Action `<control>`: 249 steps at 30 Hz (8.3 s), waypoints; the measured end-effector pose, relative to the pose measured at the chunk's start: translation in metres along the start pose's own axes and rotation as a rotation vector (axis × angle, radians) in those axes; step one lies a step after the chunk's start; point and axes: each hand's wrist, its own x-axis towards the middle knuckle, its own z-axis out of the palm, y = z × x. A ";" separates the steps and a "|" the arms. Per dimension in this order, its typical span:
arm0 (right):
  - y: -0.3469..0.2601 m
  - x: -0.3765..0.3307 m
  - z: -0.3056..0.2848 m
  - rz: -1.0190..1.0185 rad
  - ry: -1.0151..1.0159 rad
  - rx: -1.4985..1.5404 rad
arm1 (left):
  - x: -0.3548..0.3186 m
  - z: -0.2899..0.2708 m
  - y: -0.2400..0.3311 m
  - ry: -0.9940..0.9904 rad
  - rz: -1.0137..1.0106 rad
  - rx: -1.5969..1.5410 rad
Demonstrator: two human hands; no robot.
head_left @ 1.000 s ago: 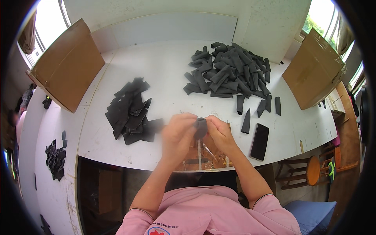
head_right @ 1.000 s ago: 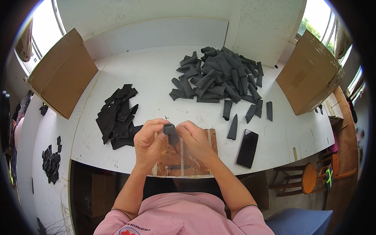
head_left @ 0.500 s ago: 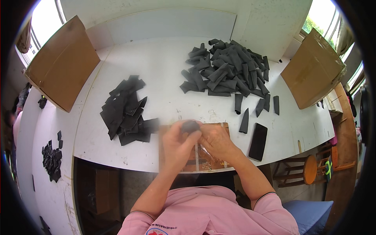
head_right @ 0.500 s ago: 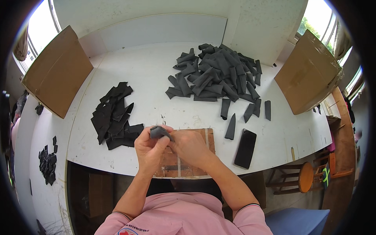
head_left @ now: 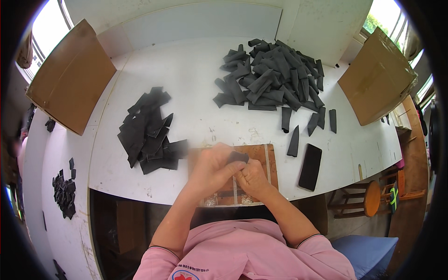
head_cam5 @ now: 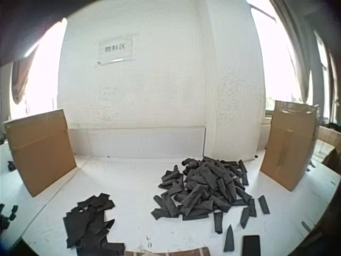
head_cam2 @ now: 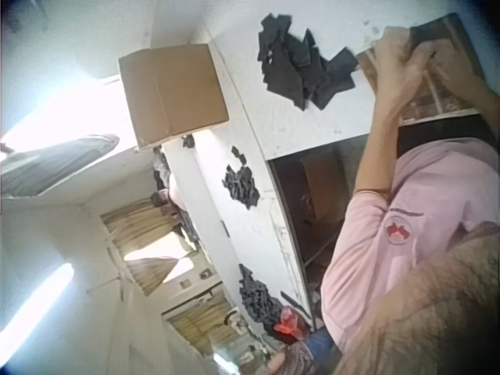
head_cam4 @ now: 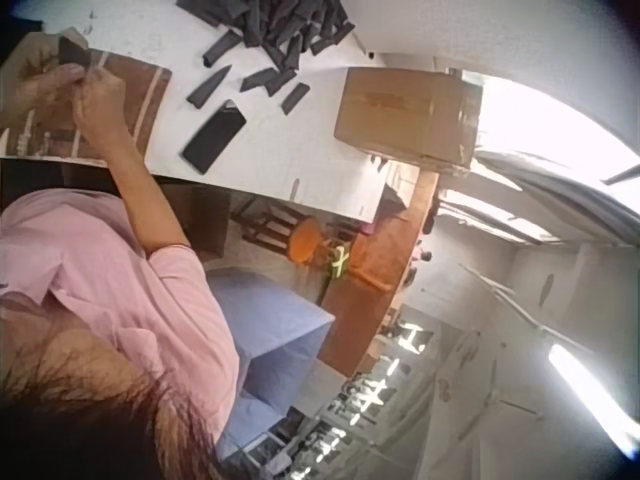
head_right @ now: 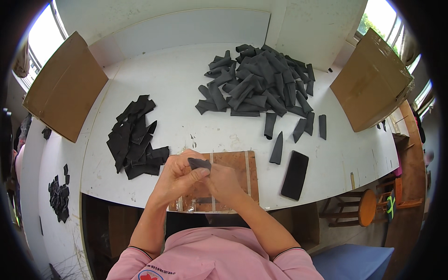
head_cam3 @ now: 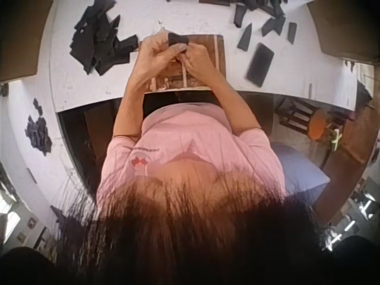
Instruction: Sorting and placing black foam pieces onto a board.
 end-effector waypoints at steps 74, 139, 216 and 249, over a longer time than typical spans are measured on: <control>-0.047 -0.035 0.021 0.281 0.144 0.237 | -0.096 0.016 -0.030 0.592 -0.465 -0.885; -0.044 -0.045 0.006 0.134 -0.012 0.320 | -0.097 0.027 -0.009 0.468 -0.587 -0.322; -0.046 0.056 -0.050 0.522 -0.191 0.968 | -0.003 -0.010 0.025 0.027 -0.405 -2.196; -0.053 0.033 -0.044 -0.115 -0.050 -0.290 | -0.015 0.001 0.001 0.390 0.170 -0.217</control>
